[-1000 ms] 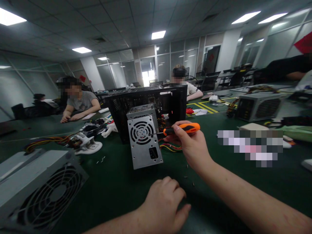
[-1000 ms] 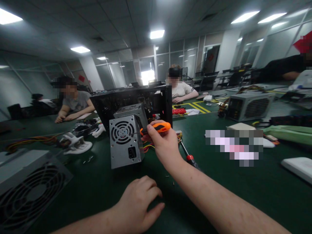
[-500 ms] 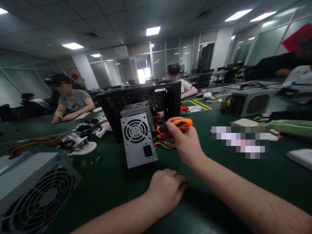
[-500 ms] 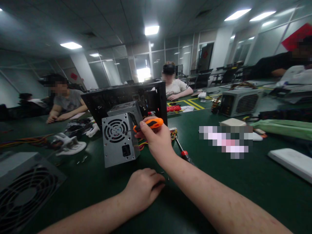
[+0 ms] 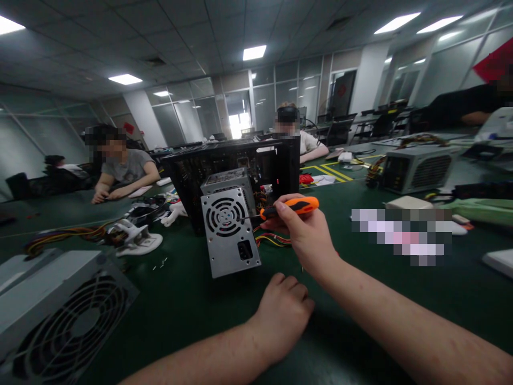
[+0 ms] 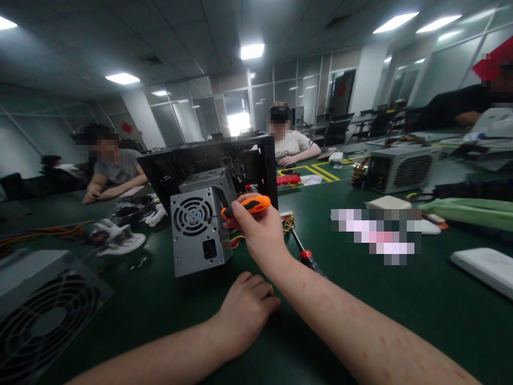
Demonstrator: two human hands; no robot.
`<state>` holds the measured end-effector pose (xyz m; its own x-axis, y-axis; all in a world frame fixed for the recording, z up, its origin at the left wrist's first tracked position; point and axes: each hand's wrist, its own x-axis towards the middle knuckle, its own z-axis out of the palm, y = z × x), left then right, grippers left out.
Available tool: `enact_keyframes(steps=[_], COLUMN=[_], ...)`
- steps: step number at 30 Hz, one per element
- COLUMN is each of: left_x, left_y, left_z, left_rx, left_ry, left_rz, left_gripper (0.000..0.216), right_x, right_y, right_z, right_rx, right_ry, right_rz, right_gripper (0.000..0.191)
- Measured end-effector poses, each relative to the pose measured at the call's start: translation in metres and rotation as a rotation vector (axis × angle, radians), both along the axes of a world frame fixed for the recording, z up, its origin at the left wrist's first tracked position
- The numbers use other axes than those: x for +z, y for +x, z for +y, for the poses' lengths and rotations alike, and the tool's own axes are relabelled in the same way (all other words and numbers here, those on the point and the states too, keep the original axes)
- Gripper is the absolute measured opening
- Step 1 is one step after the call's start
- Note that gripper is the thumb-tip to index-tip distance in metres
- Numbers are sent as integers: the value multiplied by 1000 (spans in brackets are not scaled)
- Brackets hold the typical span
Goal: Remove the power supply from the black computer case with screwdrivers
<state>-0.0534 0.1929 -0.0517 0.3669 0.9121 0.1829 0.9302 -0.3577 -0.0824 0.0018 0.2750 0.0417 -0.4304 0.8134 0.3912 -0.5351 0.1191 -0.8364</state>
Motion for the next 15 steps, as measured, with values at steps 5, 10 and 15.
enact_keyframes(steps=[5,10,15], left_x=[1,31,78], left_y=[-10,-27,-59], left_z=[-30,-66,-69], left_rx=[-264,-277,-103], left_ry=[239,475,696], left_rz=[-126,-403,-529], left_gripper=[16,26,21], right_x=[0,2,3], right_y=[1,0,1], right_z=[0,0,0], right_rx=[-4,-9,-7], right_ry=[0,-5,1], right_rz=[-12,-8,-20], right_gripper=[52,55,53])
